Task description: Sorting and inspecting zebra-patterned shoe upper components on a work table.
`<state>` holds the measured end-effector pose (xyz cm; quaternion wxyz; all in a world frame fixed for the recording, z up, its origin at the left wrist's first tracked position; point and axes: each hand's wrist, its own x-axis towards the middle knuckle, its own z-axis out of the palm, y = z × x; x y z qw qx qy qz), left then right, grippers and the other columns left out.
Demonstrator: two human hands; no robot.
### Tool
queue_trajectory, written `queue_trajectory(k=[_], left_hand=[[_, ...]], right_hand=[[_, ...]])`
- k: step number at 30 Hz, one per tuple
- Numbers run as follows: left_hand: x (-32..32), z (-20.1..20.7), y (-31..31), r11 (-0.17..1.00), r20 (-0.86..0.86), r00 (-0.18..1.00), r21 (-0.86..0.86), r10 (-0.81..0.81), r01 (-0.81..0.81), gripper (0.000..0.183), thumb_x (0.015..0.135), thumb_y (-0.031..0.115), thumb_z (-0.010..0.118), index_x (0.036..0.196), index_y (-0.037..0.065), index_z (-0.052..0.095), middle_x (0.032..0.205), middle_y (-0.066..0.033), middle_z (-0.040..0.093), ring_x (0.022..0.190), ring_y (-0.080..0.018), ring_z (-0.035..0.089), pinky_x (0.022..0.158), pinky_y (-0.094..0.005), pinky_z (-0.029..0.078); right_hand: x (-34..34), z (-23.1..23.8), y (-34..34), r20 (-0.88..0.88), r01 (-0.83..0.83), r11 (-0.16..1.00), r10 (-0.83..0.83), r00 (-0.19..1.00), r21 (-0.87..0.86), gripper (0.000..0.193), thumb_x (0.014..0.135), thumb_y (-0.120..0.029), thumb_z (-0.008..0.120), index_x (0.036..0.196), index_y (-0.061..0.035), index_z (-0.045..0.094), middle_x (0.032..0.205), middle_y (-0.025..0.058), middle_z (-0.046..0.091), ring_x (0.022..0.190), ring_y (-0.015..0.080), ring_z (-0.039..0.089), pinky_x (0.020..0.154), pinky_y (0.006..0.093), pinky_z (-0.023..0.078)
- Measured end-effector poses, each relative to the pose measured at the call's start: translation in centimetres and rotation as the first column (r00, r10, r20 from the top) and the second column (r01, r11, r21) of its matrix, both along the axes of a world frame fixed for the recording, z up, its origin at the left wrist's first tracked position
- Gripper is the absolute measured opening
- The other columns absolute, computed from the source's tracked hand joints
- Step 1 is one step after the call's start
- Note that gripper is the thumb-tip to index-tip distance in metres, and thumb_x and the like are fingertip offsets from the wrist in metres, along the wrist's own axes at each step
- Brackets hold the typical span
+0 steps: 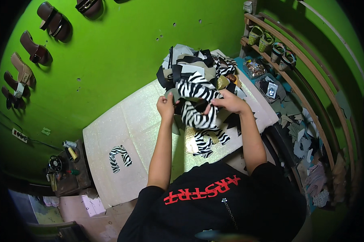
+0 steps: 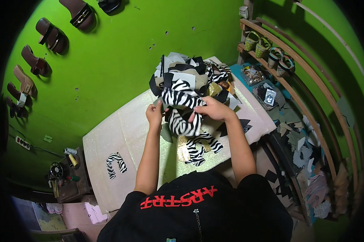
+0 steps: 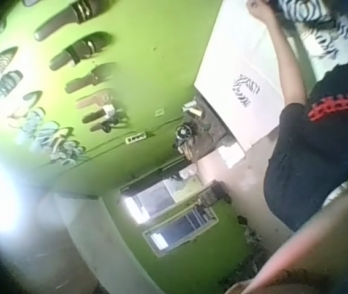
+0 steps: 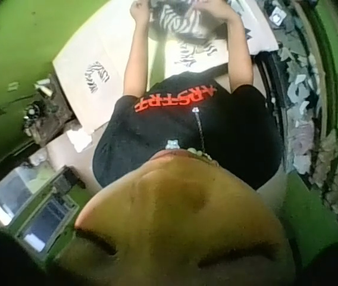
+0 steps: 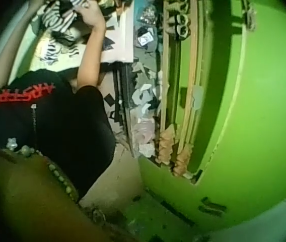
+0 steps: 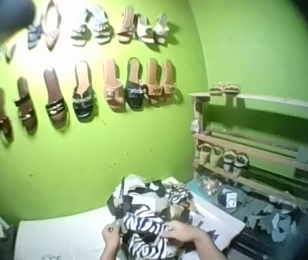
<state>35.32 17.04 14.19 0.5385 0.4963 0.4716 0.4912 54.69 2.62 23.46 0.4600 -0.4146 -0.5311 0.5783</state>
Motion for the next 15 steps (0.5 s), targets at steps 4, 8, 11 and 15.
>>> queue_trajectory(k=[4, 8, 11, 15], left_hand=[[-0.5, 1.0, 0.2, 0.997, 0.131, 0.991, -0.073, -0.03, 0.04, 0.024, 0.084, 0.023, 0.058, 0.081, 0.007, 0.04, 0.072, -0.0062, 0.055, 0.063, -0.0176, 0.061, 0.049, -0.0239, 0.048], [-0.2, 0.8, 0.5, 0.987, 0.27, 0.957, -0.084, -0.107, 0.134, 0.025, 0.087, 0.013, 0.051, 0.102, 0.002, 0.034, 0.094, -0.0176, 0.058, 0.079, -0.026, 0.064, 0.061, -0.0269, 0.051], [0.5, 0.7, 0.4, 0.977, 0.344, 0.928, -0.101, -0.141, 0.186, 0.026, 0.087, 0.009, 0.05, 0.105, 0.001, 0.032, 0.096, -0.0183, 0.056, 0.081, -0.027, 0.063, 0.064, -0.0286, 0.052], [1.9, 2.0, -0.3, 0.966, 0.407, 0.9, -0.125, -0.159, 0.227, 0.026, 0.087, 0.005, 0.048, 0.106, 0.002, 0.031, 0.101, -0.0191, 0.054, 0.087, -0.0278, 0.061, 0.069, -0.0288, 0.052]], right_hand=[[0.8, 0.4, -1.3, 0.214, -0.117, 0.992, 0.125, 0.969, -0.053, 0.032, 0.073, 0.002, 0.058, 0.105, 0.005, 0.052, 0.087, 0.0065, 0.064, 0.081, 0.0089, 0.056, 0.075, 0.0232, 0.044], [0.1, -3.1, 0.0, 0.473, -0.076, 0.973, 0.174, 0.863, -0.22, 0.036, 0.066, 0.0, 0.069, 0.098, 0.0008, 0.053, 0.081, 0.0062, 0.063, 0.076, 0.0103, 0.059, 0.065, 0.0224, 0.045], [-1.6, -5.5, 1.0, 0.578, -0.15, 0.964, 0.253, 0.776, -0.221, 0.028, 0.068, -0.002, 0.069, 0.091, 0.0022, 0.054, 0.076, 0.0069, 0.063, 0.067, 0.011, 0.06, 0.062, 0.0243, 0.047], [-2.8, -10.4, 2.2, 0.625, -0.159, 0.978, 0.208, 0.753, -0.134, 0.032, 0.067, -0.015, 0.072, 0.09, 0.0031, 0.059, 0.076, 0.0079, 0.062, 0.074, 0.0176, 0.061, 0.065, 0.0298, 0.047]])
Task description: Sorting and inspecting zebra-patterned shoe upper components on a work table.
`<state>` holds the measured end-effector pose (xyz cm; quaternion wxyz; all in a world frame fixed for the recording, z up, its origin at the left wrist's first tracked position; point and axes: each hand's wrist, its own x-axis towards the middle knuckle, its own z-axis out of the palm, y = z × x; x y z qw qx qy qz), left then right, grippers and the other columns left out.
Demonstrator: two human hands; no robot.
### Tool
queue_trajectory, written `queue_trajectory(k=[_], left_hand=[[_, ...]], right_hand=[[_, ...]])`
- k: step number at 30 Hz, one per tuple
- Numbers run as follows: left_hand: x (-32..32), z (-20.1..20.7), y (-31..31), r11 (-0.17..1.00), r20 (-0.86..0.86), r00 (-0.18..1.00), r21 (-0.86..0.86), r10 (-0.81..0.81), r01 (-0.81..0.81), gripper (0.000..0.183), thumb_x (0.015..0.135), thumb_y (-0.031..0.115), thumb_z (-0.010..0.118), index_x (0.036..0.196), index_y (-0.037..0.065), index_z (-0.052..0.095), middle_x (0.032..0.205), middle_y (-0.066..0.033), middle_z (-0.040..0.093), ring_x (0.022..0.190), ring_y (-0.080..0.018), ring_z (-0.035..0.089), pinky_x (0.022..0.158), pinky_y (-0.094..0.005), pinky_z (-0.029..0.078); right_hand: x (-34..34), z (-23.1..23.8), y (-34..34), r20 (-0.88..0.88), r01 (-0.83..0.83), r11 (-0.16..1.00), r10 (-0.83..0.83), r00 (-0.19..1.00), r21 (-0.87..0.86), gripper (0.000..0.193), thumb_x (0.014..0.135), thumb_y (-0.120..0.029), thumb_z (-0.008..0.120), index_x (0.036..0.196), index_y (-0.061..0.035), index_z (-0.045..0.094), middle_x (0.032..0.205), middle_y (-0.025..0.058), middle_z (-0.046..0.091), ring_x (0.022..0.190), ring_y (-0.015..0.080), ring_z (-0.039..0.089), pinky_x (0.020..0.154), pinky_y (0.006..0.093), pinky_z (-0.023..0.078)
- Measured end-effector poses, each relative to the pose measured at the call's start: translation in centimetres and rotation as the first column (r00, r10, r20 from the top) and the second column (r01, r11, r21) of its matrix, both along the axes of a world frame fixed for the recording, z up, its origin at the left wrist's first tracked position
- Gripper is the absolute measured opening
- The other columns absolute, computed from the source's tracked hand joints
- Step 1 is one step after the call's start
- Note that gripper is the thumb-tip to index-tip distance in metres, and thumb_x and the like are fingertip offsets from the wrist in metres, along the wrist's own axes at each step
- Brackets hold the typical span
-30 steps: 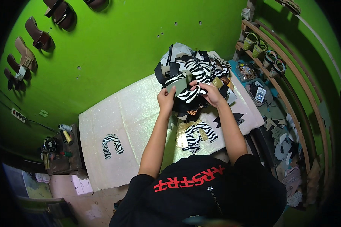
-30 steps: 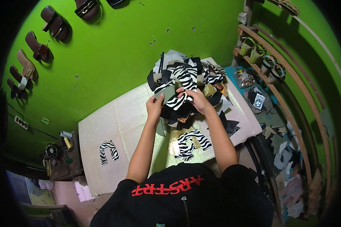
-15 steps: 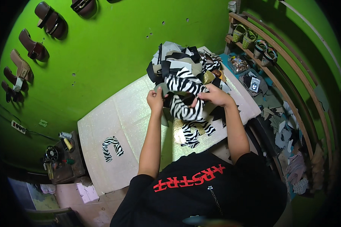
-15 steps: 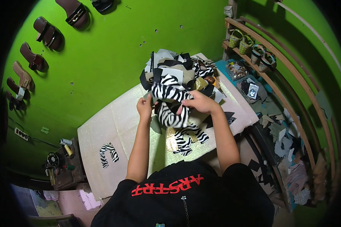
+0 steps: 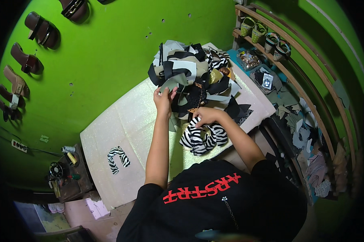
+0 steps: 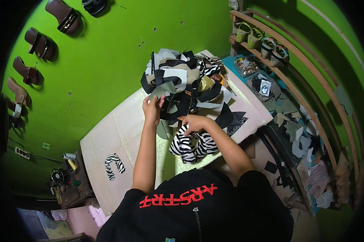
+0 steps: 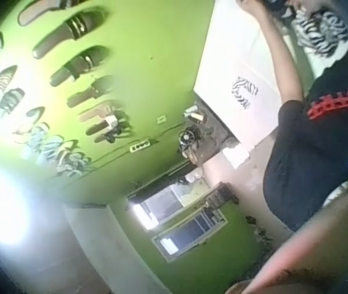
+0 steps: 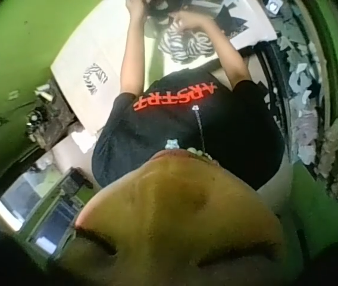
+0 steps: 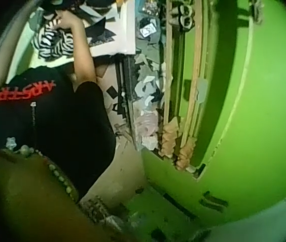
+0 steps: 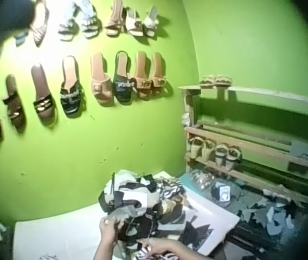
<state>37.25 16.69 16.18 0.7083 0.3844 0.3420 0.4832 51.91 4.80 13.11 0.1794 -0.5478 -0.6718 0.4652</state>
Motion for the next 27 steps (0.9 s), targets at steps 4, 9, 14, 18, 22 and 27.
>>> queue_trajectory(k=[4, 9, 14, 18, 22, 27], left_hand=[[0.7, 1.0, 0.2, 0.999, 0.039, 0.999, -0.025, -0.022, 0.023, 0.031, 0.083, -0.005, 0.04, 0.109, 0.004, 0.025, 0.108, -0.0243, 0.047, 0.097, -0.0297, 0.057, 0.077, -0.0307, 0.05], [0.7, 3.1, -0.2, 0.997, 0.059, 0.996, 0.038, -0.064, 0.061, 0.034, 0.082, -0.007, 0.035, 0.111, 0.008, 0.025, 0.107, -0.0236, 0.047, 0.095, -0.0307, 0.058, 0.074, -0.0314, 0.05], [2.6, 5.0, -0.7, 0.948, 0.018, 0.982, 0.265, -0.191, 0.179, 0.033, 0.082, -0.007, 0.035, 0.112, 0.007, 0.032, 0.11, -0.0201, 0.047, 0.093, -0.0291, 0.059, 0.073, -0.0314, 0.049], [3.2, 4.3, -0.6, 0.898, -0.157, 0.986, 0.424, -0.056, 0.118, 0.033, 0.083, -0.007, 0.039, 0.114, 0.002, 0.038, 0.116, -0.0147, 0.044, 0.092, -0.0241, 0.059, 0.077, -0.0292, 0.049], [2.8, 0.9, 0.7, 0.859, -0.671, 0.706, 0.48, 0.229, 0.178, 0.055, 0.074, 0.016, 0.061, 0.124, 0.006, 0.038, 0.129, -0.0179, 0.035, 0.122, -0.0322, 0.03, 0.099, -0.0411, 0.026], [4.4, 1.1, -2.9, 0.746, -0.721, 0.506, 0.633, 0.472, 0.206, 0.051, 0.073, 0.028, 0.061, 0.117, 0.013, 0.042, 0.137, -0.0211, 0.016, 0.127, -0.0405, 0.005, 0.097, -0.0583, 0.01]], right_hand=[[-0.6, -2.2, -1.4, 0.329, 0.22, 0.926, -0.32, 0.888, 0.306, 0.03, 0.07, -0.022, 0.067, 0.093, -0.0034, 0.064, 0.086, 0.0145, 0.064, 0.075, 0.0231, 0.062, 0.067, 0.0298, 0.047], [4.5, 1.7, -3.2, 0.031, 0.639, 0.769, -0.639, 0.768, 0.017, 0.024, 0.072, -0.024, 0.065, 0.069, -0.0003, 0.061, 0.06, 0.0115, 0.061, 0.054, 0.0228, 0.058, 0.053, 0.0319, 0.045], [11.8, -3.7, -2.4, -0.253, 0.622, -0.123, -0.959, 0.126, 0.773, 0.025, 0.066, -0.017, 0.068, 0.083, -0.0018, 0.058, 0.063, 0.0115, 0.051, 0.062, 0.0305, 0.052, 0.066, 0.0371, 0.045], [12.4, -4.3, -2.2, 0.048, 0.721, 0.06, -0.998, 0.037, 0.69, 0.027, 0.067, -0.018, 0.069, 0.084, -0.0002, 0.059, 0.076, 0.0155, 0.058, 0.076, 0.0314, 0.056, 0.072, 0.0398, 0.044], [13.7, -3.6, -1.9, -0.209, 0.937, 0.264, -0.927, 0.312, 0.229, 0.026, 0.067, -0.017, 0.07, 0.082, 0.0019, 0.06, 0.08, 0.0149, 0.063, 0.072, 0.0231, 0.06, 0.066, 0.0317, 0.046], [13.3, 0.3, -0.8, -0.589, 0.919, 0.371, -0.715, 0.377, 0.137, 0.014, 0.077, -0.007, 0.063, 0.085, 0.0024, 0.057, 0.074, 0.0049, 0.061, 0.062, 0.0076, 0.054, 0.054, 0.0225, 0.043]])
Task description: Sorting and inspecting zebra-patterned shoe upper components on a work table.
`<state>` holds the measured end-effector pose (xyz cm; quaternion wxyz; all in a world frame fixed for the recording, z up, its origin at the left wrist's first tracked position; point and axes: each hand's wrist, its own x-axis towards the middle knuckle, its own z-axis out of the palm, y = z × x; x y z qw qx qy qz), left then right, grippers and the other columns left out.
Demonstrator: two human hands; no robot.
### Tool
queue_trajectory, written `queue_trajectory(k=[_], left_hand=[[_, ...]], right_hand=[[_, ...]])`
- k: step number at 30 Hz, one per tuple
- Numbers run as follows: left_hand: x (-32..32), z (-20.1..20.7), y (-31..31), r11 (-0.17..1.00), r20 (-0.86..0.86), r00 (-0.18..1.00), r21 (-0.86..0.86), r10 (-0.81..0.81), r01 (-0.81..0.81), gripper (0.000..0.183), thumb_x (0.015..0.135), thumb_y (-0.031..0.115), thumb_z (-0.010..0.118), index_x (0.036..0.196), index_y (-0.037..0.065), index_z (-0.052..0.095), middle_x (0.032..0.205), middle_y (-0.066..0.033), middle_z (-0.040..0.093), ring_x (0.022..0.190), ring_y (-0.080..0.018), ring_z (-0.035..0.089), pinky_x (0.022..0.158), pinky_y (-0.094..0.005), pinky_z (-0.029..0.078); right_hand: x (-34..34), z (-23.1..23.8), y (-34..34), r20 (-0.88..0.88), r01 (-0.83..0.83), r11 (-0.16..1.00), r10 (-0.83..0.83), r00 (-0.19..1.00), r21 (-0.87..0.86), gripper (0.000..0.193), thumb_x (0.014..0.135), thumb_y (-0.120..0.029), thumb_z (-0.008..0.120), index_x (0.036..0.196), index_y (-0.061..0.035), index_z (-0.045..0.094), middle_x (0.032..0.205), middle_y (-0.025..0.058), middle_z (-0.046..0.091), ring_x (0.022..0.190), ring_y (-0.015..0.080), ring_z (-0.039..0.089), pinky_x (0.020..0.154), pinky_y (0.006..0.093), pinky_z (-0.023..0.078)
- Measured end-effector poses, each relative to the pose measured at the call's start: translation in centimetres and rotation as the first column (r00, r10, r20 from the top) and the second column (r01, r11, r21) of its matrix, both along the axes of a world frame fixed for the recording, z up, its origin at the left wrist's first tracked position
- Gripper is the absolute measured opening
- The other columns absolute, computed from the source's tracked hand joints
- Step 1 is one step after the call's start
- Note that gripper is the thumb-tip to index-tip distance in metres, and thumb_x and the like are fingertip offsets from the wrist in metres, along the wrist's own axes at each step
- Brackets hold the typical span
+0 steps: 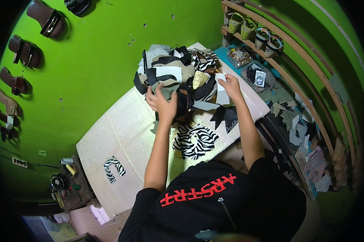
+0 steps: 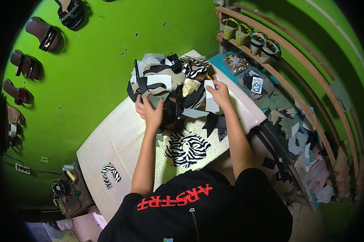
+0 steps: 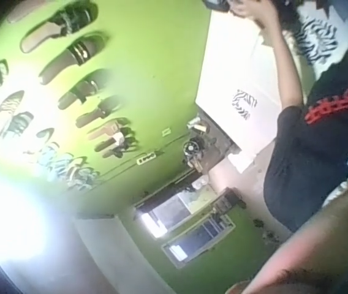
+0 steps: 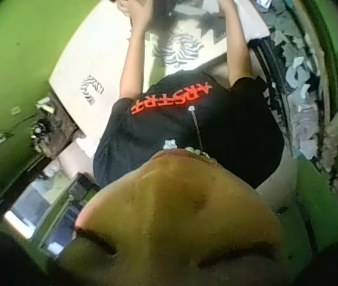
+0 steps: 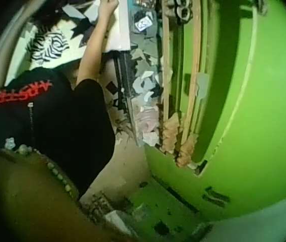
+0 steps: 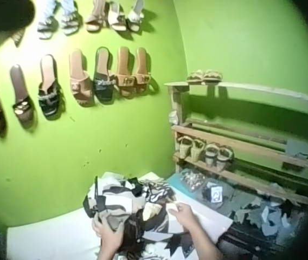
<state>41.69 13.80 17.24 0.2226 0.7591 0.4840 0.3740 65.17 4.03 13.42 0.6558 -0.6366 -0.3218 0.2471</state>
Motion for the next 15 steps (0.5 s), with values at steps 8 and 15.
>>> queue_trajectory(k=[8, 15], left_hand=[[4.2, -2.1, -2.5, 0.874, 0.35, 0.851, -0.149, -0.391, 0.463, 0.039, 0.082, 0.031, 0.057, 0.11, 0.004, 0.05, 0.113, -0.0155, 0.049, 0.11, -0.0246, 0.04, 0.094, -0.0385, 0.028], [4.5, -2.7, 0.5, 0.771, 0.557, 0.817, -0.45, -0.151, 0.45, 0.02, 0.086, 0.013, 0.052, 0.098, -0.002, 0.046, 0.072, -0.0053, 0.058, 0.054, -0.0096, 0.053, 0.046, -0.0213, 0.041]], right_hand=[[-4.9, 2.8, 3.5, 0.211, -0.161, 0.983, 0.139, 0.967, 0.091, 0.019, 0.075, -0.011, 0.064, 0.088, 0.002, 0.06, 0.076, 0.0052, 0.061, 0.069, 0.0102, 0.056, 0.062, 0.0246, 0.046], [-6.1, 1.8, 2.0, 0.618, -0.429, 0.902, 0.309, 0.722, 0.05, 0.025, 0.071, -0.019, 0.067, 0.09, -0.0035, 0.063, 0.085, 0.0071, 0.061, 0.083, 0.0204, 0.058, 0.082, 0.033, 0.04]])
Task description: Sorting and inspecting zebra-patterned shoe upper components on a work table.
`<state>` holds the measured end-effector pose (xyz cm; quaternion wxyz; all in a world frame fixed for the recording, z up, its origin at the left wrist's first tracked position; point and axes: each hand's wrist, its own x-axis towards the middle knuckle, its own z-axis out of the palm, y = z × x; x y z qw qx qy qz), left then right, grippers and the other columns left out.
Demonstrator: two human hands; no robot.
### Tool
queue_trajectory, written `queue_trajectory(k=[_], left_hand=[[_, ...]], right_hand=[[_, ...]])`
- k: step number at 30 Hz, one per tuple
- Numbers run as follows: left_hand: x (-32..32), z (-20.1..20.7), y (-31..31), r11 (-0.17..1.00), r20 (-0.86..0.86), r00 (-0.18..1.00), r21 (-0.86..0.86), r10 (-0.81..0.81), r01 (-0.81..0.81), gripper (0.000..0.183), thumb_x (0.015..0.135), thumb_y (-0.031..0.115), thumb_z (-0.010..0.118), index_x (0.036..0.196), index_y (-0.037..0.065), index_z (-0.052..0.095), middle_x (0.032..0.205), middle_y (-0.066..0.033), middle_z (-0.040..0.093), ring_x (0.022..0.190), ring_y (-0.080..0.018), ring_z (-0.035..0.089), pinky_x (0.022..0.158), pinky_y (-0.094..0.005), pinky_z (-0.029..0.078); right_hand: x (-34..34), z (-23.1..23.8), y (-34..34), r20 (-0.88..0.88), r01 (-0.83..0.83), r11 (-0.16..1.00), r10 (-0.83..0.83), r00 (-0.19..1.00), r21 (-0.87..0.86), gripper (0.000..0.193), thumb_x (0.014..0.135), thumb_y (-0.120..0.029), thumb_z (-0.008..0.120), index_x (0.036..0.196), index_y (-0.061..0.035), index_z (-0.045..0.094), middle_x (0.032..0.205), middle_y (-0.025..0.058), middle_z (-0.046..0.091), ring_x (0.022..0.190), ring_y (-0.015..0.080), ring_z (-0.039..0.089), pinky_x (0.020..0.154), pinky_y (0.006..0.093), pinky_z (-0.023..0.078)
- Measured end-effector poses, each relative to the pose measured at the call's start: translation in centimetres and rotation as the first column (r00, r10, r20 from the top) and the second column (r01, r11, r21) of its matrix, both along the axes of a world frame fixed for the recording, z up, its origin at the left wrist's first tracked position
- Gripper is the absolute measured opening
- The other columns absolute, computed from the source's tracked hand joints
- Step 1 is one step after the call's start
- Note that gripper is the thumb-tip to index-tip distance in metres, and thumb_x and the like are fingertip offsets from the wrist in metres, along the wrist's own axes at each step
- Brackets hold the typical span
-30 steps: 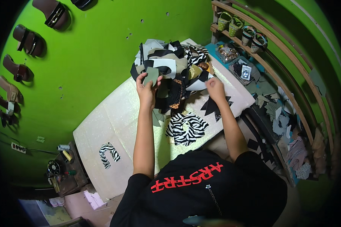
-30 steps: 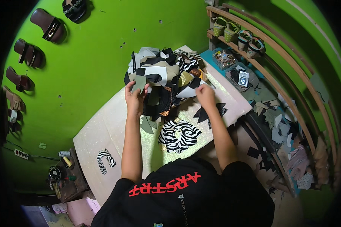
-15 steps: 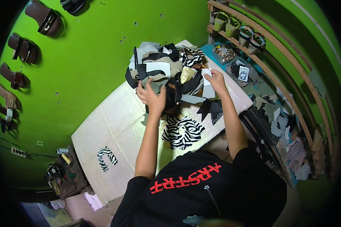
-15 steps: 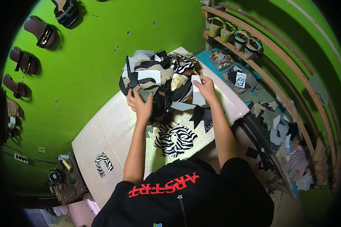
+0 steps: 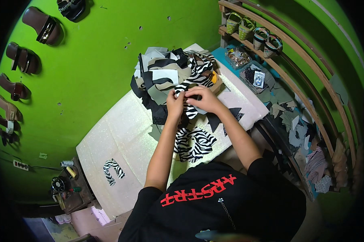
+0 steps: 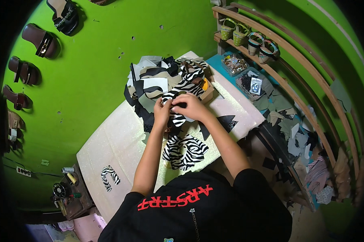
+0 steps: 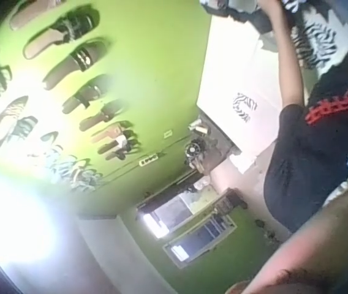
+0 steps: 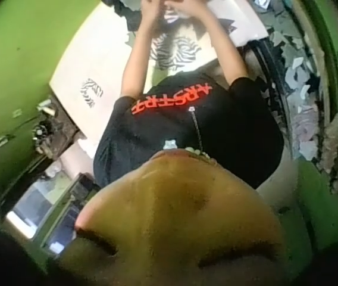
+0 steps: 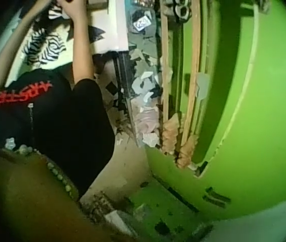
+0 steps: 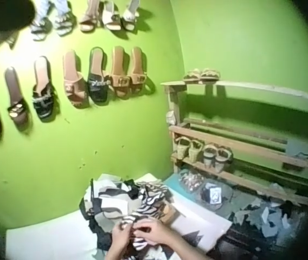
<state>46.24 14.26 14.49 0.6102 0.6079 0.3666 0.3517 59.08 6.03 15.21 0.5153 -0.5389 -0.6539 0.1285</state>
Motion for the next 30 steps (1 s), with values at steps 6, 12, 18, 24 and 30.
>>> queue_trajectory(k=[6, 12, 18, 24, 30], left_hand=[[0.0, 1.0, 0.2, 0.994, 0.073, 0.997, -0.101, -0.028, 0.035, 0.017, 0.088, 0.003, 0.042, 0.103, -0.003, 0.045, 0.089, -0.0157, 0.063, 0.069, -0.0195, 0.063, 0.054, -0.026, 0.05], [0.2, -0.3, 0.5, 0.991, 0.087, 0.996, -0.13, 0.001, 0.011, 0.015, 0.087, 0.001, 0.043, 0.1, -0.005, 0.047, 0.087, -0.0158, 0.063, 0.066, -0.0199, 0.064, 0.053, -0.025, 0.049], [0.5, -0.4, 0.5, 0.983, 0.053, 0.998, -0.179, -0.022, 0.031, 0.015, 0.087, 0.003, 0.044, 0.1, -0.004, 0.047, 0.088, -0.0152, 0.063, 0.066, -0.0196, 0.063, 0.054, -0.0251, 0.049], [0.2, -0.4, 0.5, 0.979, 0.082, 0.996, -0.198, -0.027, 0.043, 0.015, 0.087, 0.003, 0.044, 0.1, -0.004, 0.047, 0.087, -0.0152, 0.063, 0.066, -0.0191, 0.063, 0.054, -0.0254, 0.049], [0.2, 0.6, -0.2, 0.986, 0.066, 0.998, -0.166, -0.007, 0.018, 0.015, 0.084, 0.002, 0.049, 0.098, -0.004, 0.05, 0.086, -0.0118, 0.063, 0.063, -0.0159, 0.061, 0.054, -0.0244, 0.048]], right_hand=[[7.4, -4.5, -1.0, -0.548, 0.634, 0.768, -0.571, 0.612, -0.092, 0.012, 0.076, -0.01, 0.061, 0.084, -0.0005, 0.061, 0.08, 0.0099, 0.06, 0.072, 0.0184, 0.058, 0.068, 0.0305, 0.045], [10.0, -11.4, -1.1, 0.466, 0.879, 0.284, -0.762, 0.45, -0.384, 0.032, 0.072, -0.023, 0.065, 0.096, -0.0034, 0.057, 0.103, 0.0155, 0.054, 0.101, 0.0308, 0.05, 0.085, 0.0415, 0.041], [10.8, -12.2, -1.2, 0.389, 0.813, 0.32, -0.754, 0.53, -0.487, 0.031, 0.068, -0.016, 0.069, 0.095, -0.0053, 0.057, 0.102, 0.0138, 0.054, 0.097, 0.03, 0.051, 0.082, 0.0384, 0.043], [9.8, -9.2, -3.0, 0.061, 0.812, 0.533, -0.826, 0.56, -0.238, 0.017, 0.069, -0.007, 0.063, 0.081, -0.0037, 0.052, 0.094, 0.0142, 0.055, 0.08, 0.0292, 0.054, 0.07, 0.0358, 0.044], [7.2, -4.6, -3.5, -0.111, 0.681, 0.709, -0.673, 0.731, 0.186, 0.013, 0.067, 0.006, 0.049, 0.071, -0.0012, 0.039, 0.085, 0.015, 0.048, 0.075, 0.0321, 0.049, 0.068, 0.0343, 0.041]])
